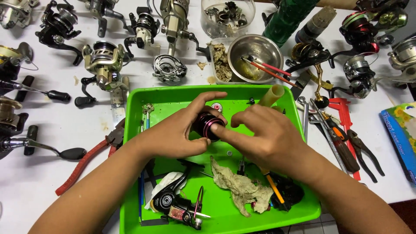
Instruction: Inspecting, lubricating, and reassembling the internal components of a fishing reel spool using a screwdriver and oil.
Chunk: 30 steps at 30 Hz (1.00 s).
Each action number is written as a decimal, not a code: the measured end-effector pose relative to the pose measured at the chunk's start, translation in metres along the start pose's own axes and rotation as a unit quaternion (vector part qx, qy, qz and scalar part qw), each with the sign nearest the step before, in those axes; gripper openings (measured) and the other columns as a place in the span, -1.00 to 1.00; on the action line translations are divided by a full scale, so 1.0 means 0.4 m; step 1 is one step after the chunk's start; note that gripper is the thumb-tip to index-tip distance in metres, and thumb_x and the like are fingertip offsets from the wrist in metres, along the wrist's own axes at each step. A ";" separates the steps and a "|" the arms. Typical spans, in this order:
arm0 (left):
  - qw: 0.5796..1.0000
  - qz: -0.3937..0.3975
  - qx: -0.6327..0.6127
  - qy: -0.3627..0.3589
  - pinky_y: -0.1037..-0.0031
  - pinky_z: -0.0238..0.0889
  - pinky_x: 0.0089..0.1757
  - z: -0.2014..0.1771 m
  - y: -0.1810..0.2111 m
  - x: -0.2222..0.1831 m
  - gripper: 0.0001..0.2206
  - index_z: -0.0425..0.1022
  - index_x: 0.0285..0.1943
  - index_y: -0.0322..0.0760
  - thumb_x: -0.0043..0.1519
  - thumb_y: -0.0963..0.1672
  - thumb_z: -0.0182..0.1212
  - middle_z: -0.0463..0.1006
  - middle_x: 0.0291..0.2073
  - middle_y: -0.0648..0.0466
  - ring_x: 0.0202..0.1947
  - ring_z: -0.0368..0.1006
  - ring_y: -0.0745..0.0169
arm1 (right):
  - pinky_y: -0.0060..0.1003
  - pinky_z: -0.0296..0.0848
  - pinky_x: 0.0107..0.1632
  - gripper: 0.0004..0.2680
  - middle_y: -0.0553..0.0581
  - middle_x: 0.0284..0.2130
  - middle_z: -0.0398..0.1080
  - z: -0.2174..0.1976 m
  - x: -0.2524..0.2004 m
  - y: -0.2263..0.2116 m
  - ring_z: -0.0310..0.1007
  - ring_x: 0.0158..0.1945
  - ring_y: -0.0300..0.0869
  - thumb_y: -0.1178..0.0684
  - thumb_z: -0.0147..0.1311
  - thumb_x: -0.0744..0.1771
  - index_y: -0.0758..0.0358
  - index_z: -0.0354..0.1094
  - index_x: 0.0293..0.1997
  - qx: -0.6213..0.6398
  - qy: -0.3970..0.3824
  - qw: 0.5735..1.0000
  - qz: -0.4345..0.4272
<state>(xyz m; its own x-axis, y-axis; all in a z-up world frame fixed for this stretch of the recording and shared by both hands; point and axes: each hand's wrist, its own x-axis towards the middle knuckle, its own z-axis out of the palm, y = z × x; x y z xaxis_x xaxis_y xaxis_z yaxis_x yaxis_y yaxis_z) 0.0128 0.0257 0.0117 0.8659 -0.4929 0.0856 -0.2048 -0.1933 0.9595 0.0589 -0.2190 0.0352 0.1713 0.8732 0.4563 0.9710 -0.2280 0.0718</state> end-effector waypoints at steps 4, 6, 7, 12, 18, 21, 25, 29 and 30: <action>1.000 -0.015 -0.024 -0.001 0.50 0.22 0.10 -0.002 0.002 -0.002 -0.21 -0.07 0.54 -0.10 0.03 -0.20 0.07 0.44 0.06 0.00 0.06 0.43 0.26 | -0.12 0.36 -0.31 -0.82 0.18 -0.13 0.43 -0.004 0.018 -0.004 0.38 -0.25 0.02 0.17 -0.05 0.43 0.12 0.42 0.13 0.002 0.020 0.998 -0.057; 1.000 -0.009 -0.009 -0.013 0.45 0.22 0.12 -0.002 0.000 -0.002 -0.21 -0.09 0.54 -0.09 0.06 -0.19 0.16 0.47 0.07 -0.06 0.11 0.44 0.21 | -0.09 0.37 -0.27 -0.88 0.19 -0.13 0.44 -0.006 0.025 -0.011 0.37 -0.22 0.04 0.16 0.05 0.41 0.17 0.46 0.02 0.052 0.016 0.998 -0.023; 1.000 -0.009 -0.009 -0.013 0.45 0.22 0.12 0.001 -0.003 -0.002 -0.21 -0.09 0.54 -0.09 0.06 -0.19 0.16 0.47 0.07 -0.06 0.11 0.44 0.21 | -0.09 0.37 -0.27 -0.88 0.19 -0.13 0.44 -0.002 0.026 -0.011 0.37 -0.22 0.04 0.16 0.05 0.41 0.17 0.46 0.02 0.053 0.016 0.998 -0.023; 0.998 -0.008 0.058 -0.025 0.45 0.25 0.06 0.008 -0.005 -0.001 -0.17 -0.05 0.51 -0.10 -0.02 -0.16 0.23 0.50 0.05 -0.02 0.00 0.47 0.19 | -0.06 0.30 -0.30 -0.98 0.15 -0.20 0.33 0.015 0.015 -0.002 0.31 -0.28 0.04 0.08 0.15 0.38 0.09 0.42 -0.17 0.102 -0.033 0.994 0.002; 0.998 0.032 0.048 0.006 0.45 0.33 0.02 0.003 -0.003 0.003 -0.21 -0.04 0.51 -0.18 0.03 -0.18 0.25 0.47 -0.03 0.02 -0.08 0.46 0.25 | -0.08 0.29 -0.22 -0.95 0.19 -0.23 0.35 0.019 0.003 0.009 0.34 -0.26 0.04 0.08 0.20 0.35 0.15 0.47 -0.19 0.160 -0.006 0.987 0.027; 0.994 0.033 0.098 0.042 0.43 0.24 0.05 0.001 -0.004 0.003 -0.20 0.00 0.50 -0.15 0.03 -0.15 0.30 0.49 0.01 0.02 0.00 0.46 0.23 | -0.14 0.22 -0.13 -0.83 0.11 -0.44 0.40 0.024 -0.010 0.016 0.36 -0.29 -0.04 0.04 0.15 0.36 0.26 0.38 -0.41 0.163 0.031 0.982 0.086; 0.991 0.024 0.115 0.066 0.43 0.27 0.03 0.011 -0.004 0.001 -0.20 0.01 0.51 -0.09 0.04 -0.15 0.33 0.50 0.04 0.02 -0.01 0.47 0.24 | -0.25 0.45 -0.19 -0.88 0.13 -0.41 0.50 0.022 -0.019 0.009 0.50 -0.35 -0.14 0.06 0.05 0.38 0.27 0.40 -0.28 0.205 0.039 0.956 0.207; 0.961 0.122 0.205 0.138 0.36 0.32 0.07 0.030 -0.042 0.004 -0.27 0.06 0.48 -0.26 0.11 -0.16 0.34 0.42 0.20 -0.07 0.08 0.47 0.05 | -0.33 0.56 -0.16 -0.60 0.08 -0.01 0.56 0.011 0.022 -0.002 0.60 0.00 -0.21 -0.08 0.16 0.31 0.12 0.24 0.28 0.303 -0.075 0.890 0.333; 0.946 0.148 0.239 0.163 0.33 0.31 0.12 0.035 -0.053 0.005 -0.28 0.07 0.48 -0.32 0.12 -0.14 0.34 0.36 0.34 -0.10 0.19 0.45 -0.03 | -0.24 0.53 0.08 -0.56 0.12 0.05 0.55 0.016 0.028 0.000 0.60 0.02 -0.15 -0.13 0.11 0.33 0.13 0.19 0.35 0.330 -0.110 0.878 0.330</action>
<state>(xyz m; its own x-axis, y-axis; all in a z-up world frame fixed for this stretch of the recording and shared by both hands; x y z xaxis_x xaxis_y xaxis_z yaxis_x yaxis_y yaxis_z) 0.0123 0.0170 -0.0121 0.8171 -0.3128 0.4843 -0.5757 -0.4882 0.6559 0.0617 -0.2064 0.0349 0.6904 0.7232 0.0179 0.5211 -0.4800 -0.7057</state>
